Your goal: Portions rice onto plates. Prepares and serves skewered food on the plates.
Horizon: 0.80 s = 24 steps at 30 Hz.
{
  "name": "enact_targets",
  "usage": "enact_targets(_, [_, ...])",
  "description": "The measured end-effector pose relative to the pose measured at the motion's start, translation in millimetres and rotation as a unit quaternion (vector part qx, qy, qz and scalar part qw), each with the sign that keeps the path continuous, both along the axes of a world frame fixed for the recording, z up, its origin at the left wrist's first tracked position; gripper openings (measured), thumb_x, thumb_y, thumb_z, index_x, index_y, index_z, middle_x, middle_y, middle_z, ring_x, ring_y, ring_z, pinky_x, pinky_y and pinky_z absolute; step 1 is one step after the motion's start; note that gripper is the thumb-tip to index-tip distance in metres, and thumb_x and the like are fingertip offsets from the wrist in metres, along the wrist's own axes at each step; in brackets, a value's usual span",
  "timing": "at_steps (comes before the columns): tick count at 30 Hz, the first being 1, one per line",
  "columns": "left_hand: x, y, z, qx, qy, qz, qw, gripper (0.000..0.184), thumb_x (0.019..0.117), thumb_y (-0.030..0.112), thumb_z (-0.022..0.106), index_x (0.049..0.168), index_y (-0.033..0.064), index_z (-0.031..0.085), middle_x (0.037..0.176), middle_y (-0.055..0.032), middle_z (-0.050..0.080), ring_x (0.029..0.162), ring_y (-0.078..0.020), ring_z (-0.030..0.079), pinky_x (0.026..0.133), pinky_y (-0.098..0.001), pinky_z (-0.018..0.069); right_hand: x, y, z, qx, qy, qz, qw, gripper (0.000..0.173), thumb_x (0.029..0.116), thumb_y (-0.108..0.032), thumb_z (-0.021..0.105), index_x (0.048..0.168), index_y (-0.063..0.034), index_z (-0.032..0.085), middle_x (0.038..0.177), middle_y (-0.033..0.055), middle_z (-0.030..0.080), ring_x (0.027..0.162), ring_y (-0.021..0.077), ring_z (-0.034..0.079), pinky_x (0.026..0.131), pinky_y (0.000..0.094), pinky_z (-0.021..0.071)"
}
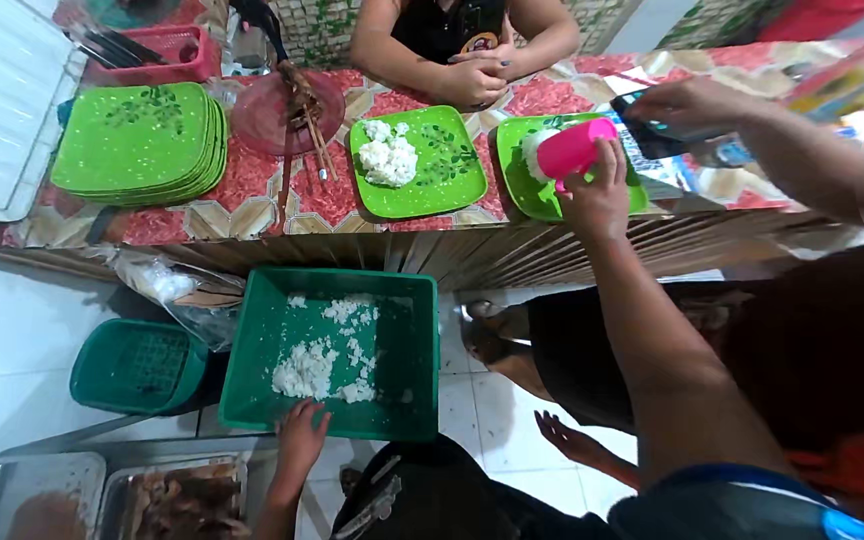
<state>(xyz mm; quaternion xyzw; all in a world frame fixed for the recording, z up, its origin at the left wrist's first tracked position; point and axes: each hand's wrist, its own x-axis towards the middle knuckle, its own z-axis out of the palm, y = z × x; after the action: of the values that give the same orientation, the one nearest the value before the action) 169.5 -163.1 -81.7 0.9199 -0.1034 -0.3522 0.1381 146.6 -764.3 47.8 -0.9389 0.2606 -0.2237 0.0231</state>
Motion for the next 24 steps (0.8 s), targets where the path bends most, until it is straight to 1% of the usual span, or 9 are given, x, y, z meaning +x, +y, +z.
enact_targets(5, [0.6,-1.5,6.0,-0.004,-0.005,-0.002,1.0,0.033,0.1017,0.032,0.063,0.127,0.0124,0.071,0.149,-0.0114,0.055,0.143,-0.033,0.045,0.119,-0.0632,0.0241,-18.6,11.6,-2.0,0.015,-0.005,0.015,1.0,0.021,0.0926,-0.01,0.071,0.108,0.0049,0.072,0.157,0.0312,0.038,0.15,0.0498,0.03,0.118,0.0615,0.0356])
enact_targets(8, [2.5,-1.8,12.1,-0.005,-0.001,-0.002,1.0,0.034,0.1025,0.033,0.062,0.125,0.0101,0.071,0.15,-0.0119,0.054,0.144,-0.0326,0.044,0.12,-0.0615,0.0233,-25.7,18.1,13.8,0.068,-0.056,-0.033,0.996,0.033,0.092,-0.02,0.076,0.111,0.0058,0.068,0.159,0.0356,0.029,0.145,0.0523,0.034,0.116,0.0637,0.0357])
enact_targets(11, [3.9,2.2,19.5,-0.017,-0.015,-0.002,1.0,0.036,0.1033,0.033,0.06,0.108,0.0015,0.076,0.15,-0.0138,0.054,0.142,-0.0342,0.046,0.12,-0.0545,0.0302,-29.5,52.7,41.1,0.058,-0.144,0.006,0.988,0.04,0.0883,-0.032,0.078,0.104,0.0043,0.069,0.155,0.0367,0.033,0.144,0.0503,0.037,0.116,0.0583,0.0371])
enact_targets(13, [4.6,4.7,26.1,-0.052,-0.023,0.029,0.998,0.027,0.0982,0.022,0.068,0.118,0.0055,0.074,0.159,-0.0168,0.043,0.144,-0.0393,0.043,0.119,-0.056,0.0324,-25.9,99.7,52.1,0.083,-0.157,0.117,0.977,0.041,0.0876,-0.031,0.077,0.096,0.0087,0.067,0.15,0.0407,0.038,0.143,0.0525,0.037,0.117,0.0568,0.0362])
enact_targets(14, [5.8,4.4,31.0,-0.068,-0.018,0.038,0.997,0.043,0.0934,0.017,0.073,0.135,0.0112,0.066,0.165,-0.017,0.031,0.146,-0.042,0.039,0.118,-0.0582,0.0332,-22.8,127.8,50.8,0.115,-0.13,0.17,0.97,0.044,0.086,-0.032,0.076,0.093,0.0105,0.068,0.148,0.0427,0.039,0.141,0.0551,0.039,0.116,0.0582,0.0377])
enact_targets(15, [6.4,4.2,36.7,-0.083,-0.014,0.043,0.996,0.064,0.0892,0.015,0.078,0.149,0.0153,0.054,0.169,-0.0168,0.023,0.148,-0.0429,0.036,0.118,-0.059,0.0339,-17.7,157.5,40.6,0.155,-0.099,0.222,0.957,0.047,0.0843,-0.035,0.075,0.091,0.0103,0.068,0.146,0.0426,0.041,0.139,0.0545,0.041,0.114,0.0573,0.0397])
enact_targets(17, [-2.4,7.3,48.4,-0.12,-0.008,0.054,0.991,0.08,0.0863,0.019,0.081,0.156,0.0153,0.043,0.168,-0.017,0.024,0.149,-0.0414,0.035,0.119,-0.0578,0.033,-7.8,216.7,-3.7,0.261,-0.006,0.317,0.912,0.042,0.0798,-0.03,0.079,0.091,0.0091,0.068,0.146,0.041,0.042,0.137,0.0509,0.045,0.111,0.0549,0.0436])
enact_targets(21, [-60.1,44.1,61.5,-0.219,0.0,0.098,0.971,0.051,0.1001,0.026,0.066,0.145,0.0046,0.055,0.147,-0.0209,0.054,0.136,-0.0362,0.053,0.114,-0.0536,0.0413,-1.0,300.1,-115.1,0.33,0.29,0.379,0.814,0.033,0.082,-0.015,0.085,0.101,0.0077,0.071,0.152,0.0365,0.041,0.14,0.051,0.043,0.112,0.0616,0.0418])
enact_targets(24, [-122.5,76.5,72.1,-0.238,0.034,0.236,0.941,0.036,0.1047,0.024,0.058,0.132,0.0008,0.064,0.129,-0.0203,0.065,0.119,-0.0317,0.064,0.106,-0.0484,0.0488,13.8,338.1,-153.3,0.316,0.412,0.386,0.762,0.042,0.0858,-0.018,0.084,0.119,0.004,0.069,0.159,0.036,0.03,0.148,0.0528,0.03,0.118,0.063,0.0326])
